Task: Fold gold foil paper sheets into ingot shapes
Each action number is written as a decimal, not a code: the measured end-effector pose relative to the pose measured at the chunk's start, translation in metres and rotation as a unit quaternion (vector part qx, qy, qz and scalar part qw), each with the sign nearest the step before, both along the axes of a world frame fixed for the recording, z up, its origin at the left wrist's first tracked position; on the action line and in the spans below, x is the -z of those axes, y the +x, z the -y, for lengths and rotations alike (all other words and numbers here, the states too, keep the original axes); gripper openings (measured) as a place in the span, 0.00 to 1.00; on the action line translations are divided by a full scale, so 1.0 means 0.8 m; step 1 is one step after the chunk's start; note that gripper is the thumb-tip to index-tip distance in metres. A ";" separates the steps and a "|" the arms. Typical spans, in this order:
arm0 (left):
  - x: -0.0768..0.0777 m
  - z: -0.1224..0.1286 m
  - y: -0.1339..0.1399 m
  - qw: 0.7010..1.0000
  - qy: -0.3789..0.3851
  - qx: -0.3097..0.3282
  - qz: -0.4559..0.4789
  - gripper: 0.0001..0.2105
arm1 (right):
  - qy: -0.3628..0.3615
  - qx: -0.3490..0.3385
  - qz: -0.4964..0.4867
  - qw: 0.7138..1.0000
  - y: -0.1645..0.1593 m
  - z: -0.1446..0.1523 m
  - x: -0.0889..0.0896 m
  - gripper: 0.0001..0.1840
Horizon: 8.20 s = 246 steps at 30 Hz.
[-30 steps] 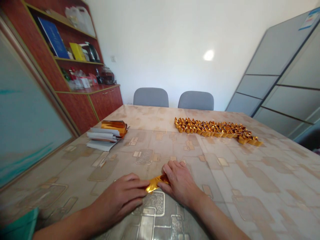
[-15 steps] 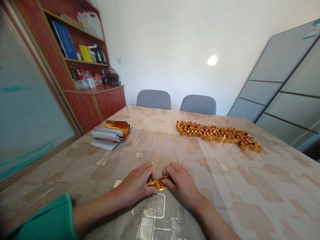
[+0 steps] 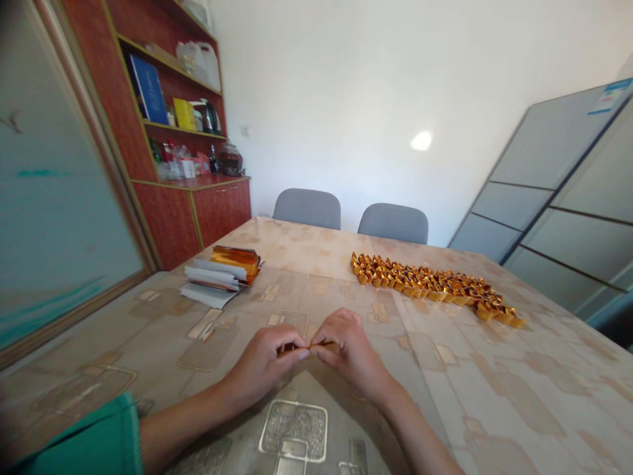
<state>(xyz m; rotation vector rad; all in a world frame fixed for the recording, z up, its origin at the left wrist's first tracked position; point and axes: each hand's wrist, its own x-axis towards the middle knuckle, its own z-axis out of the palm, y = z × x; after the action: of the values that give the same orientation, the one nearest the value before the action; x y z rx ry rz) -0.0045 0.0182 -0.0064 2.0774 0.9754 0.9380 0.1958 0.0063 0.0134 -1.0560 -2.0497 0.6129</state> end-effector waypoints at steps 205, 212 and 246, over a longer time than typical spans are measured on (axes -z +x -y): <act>-0.011 0.001 0.006 0.801 -0.402 -0.044 0.441 0.18 | -0.027 -0.011 -0.117 0.993 -0.016 0.018 0.004 0.05; -0.010 0.005 0.009 0.846 -0.329 -0.013 0.419 0.16 | -0.043 0.084 -0.174 0.980 -0.028 0.015 0.022 0.11; -0.003 0.007 0.012 0.838 -0.369 -0.041 0.400 0.15 | -0.031 0.147 -0.190 0.970 -0.046 0.022 0.019 0.12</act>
<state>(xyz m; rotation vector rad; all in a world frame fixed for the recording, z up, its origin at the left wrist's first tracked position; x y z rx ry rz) 0.0047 0.0129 -0.0044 0.8596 0.7705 1.0985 0.1592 -0.0115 -0.0021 -1.1508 -1.5197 0.6693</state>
